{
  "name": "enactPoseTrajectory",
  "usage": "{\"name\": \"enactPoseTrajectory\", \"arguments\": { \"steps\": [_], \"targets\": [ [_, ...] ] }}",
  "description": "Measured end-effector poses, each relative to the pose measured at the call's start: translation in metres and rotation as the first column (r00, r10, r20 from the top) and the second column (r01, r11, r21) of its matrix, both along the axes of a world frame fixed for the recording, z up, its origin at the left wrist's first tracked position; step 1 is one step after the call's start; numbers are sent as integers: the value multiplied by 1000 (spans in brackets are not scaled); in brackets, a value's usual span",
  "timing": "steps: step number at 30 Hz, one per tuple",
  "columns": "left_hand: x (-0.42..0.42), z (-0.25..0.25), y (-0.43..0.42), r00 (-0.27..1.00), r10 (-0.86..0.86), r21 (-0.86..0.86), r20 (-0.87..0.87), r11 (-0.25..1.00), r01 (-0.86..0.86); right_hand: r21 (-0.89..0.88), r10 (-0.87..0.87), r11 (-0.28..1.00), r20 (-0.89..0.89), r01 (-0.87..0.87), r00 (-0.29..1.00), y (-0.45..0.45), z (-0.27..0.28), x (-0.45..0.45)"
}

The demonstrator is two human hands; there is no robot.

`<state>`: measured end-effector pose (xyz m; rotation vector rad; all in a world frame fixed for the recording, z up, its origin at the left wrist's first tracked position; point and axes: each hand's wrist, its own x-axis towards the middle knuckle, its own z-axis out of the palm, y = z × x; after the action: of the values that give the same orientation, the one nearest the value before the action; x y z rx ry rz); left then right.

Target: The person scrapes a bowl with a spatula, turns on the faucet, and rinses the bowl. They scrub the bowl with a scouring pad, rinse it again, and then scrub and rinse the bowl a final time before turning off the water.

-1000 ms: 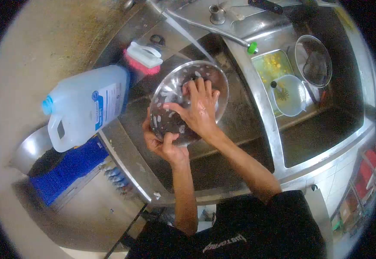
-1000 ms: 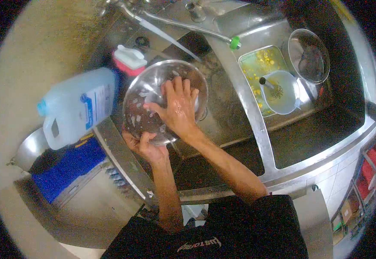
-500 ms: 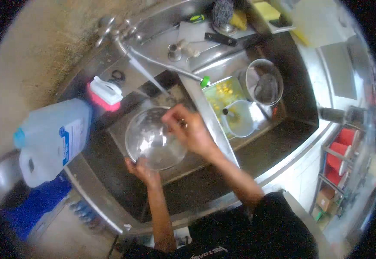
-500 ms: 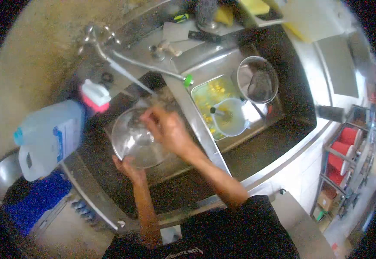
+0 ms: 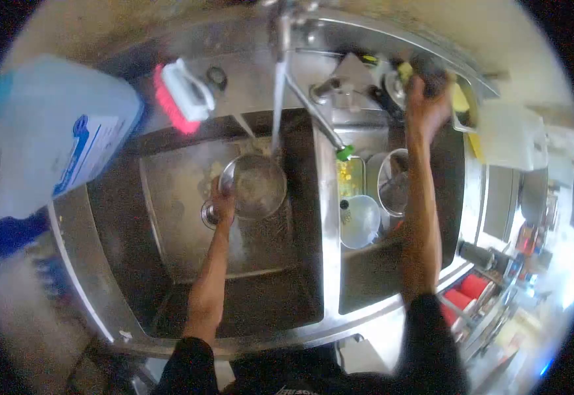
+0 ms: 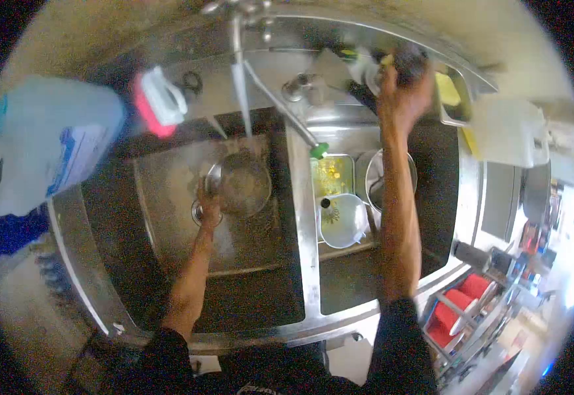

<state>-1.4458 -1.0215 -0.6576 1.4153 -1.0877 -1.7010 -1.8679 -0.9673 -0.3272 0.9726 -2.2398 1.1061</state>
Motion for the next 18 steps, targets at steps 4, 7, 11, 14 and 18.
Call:
{"name": "enactPoseTrajectory", "arguments": {
  "steps": [4,7,11,14,18],
  "targets": [
    [-24,-31,-18,933,-345,-564,104,752,341,204,196,955,122,-217,973,45,11,205],
    [-21,-20,-24,750,-413,-85,516,847,525,396,175,765,631,-508,755,41,-102,305],
    [-37,-24,-35,952,-304,-246,-40,926,285,538,-46,795,515,-281,856,9,-282,298],
    [-28,-43,-32,846,-311,-461,433,730,504,689,-1,666,386,-288,922,10,-321,308],
    [-27,-25,-34,741,-299,-422,601,669,612,854,453,315,248,-414,856,30,-356,304]
  ]
}}
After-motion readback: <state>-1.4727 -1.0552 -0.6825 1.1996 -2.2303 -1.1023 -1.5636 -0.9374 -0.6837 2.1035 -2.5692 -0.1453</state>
